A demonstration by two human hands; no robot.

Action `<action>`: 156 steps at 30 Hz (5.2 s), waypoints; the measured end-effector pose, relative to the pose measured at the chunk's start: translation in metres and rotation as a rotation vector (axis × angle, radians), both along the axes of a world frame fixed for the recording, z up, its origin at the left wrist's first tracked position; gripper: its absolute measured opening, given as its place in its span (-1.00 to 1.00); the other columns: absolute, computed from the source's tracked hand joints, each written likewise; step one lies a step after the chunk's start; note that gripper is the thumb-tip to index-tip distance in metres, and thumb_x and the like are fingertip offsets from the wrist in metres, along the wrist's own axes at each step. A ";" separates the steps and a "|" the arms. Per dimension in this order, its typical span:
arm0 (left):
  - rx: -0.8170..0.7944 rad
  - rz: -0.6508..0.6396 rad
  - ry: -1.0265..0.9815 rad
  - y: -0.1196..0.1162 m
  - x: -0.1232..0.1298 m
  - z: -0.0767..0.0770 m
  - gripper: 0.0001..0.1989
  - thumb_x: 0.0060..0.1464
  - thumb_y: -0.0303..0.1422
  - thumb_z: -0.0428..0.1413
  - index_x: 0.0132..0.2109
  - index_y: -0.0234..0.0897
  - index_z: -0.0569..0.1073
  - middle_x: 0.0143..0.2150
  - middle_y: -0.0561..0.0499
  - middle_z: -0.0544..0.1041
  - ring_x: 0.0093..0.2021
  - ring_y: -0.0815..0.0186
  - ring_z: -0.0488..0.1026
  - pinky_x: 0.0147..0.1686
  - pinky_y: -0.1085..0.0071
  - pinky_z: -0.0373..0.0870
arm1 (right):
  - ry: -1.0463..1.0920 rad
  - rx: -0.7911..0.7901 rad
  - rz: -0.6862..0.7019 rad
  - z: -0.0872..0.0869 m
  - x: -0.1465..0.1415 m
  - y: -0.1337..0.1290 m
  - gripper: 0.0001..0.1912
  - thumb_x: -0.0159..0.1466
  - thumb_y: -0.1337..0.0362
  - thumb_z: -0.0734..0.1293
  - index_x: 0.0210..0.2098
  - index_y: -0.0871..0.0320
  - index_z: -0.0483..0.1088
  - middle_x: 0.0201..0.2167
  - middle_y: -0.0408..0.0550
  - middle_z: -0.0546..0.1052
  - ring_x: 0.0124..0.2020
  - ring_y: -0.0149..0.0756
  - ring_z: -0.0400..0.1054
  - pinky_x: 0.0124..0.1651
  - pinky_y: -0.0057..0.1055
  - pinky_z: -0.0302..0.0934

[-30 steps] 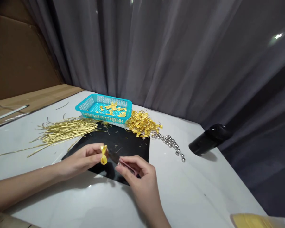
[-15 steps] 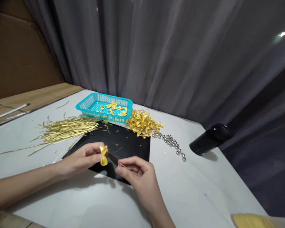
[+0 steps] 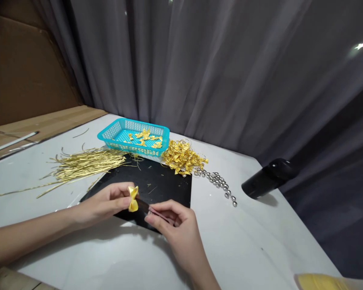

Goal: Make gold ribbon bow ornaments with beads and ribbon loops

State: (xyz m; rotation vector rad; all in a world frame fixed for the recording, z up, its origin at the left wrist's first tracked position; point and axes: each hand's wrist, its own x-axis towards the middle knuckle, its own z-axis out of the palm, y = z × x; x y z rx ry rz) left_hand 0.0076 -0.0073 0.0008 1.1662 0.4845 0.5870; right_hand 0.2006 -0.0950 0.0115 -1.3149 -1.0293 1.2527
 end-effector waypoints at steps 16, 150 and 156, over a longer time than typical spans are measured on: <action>-0.026 0.026 -0.019 -0.002 0.002 0.000 -0.70 -0.01 -0.18 0.29 -0.39 -0.31 0.41 -0.44 0.08 0.45 -0.41 0.42 0.31 -0.37 0.52 0.19 | -0.010 0.004 0.003 -0.003 -0.001 0.002 -0.72 -0.02 0.11 0.55 -0.41 0.17 0.57 -0.39 -0.02 0.63 -0.33 -0.23 0.52 -0.21 -0.38 0.40; 0.117 0.205 0.041 -0.003 0.000 0.007 -0.80 0.03 -0.30 0.26 -0.41 -0.31 0.42 -0.42 0.08 0.51 -0.38 0.40 0.41 -0.31 0.50 0.29 | 0.024 -0.078 -0.014 0.003 -0.003 0.002 -0.64 -0.02 0.06 0.54 -0.38 0.18 0.50 -0.49 -0.07 0.57 -0.39 -0.26 0.50 -0.23 -0.40 0.35; 0.025 0.163 0.072 -0.005 0.001 0.007 -0.78 -0.01 -0.30 0.28 -0.42 -0.31 0.41 -0.44 0.07 0.53 -0.39 0.39 0.44 -0.30 0.50 0.31 | -0.063 0.009 -0.143 -0.006 0.001 0.007 -0.49 0.10 -0.10 0.42 -0.14 0.17 0.46 -0.55 -0.21 0.36 -0.57 -0.44 0.21 -0.44 -0.49 0.17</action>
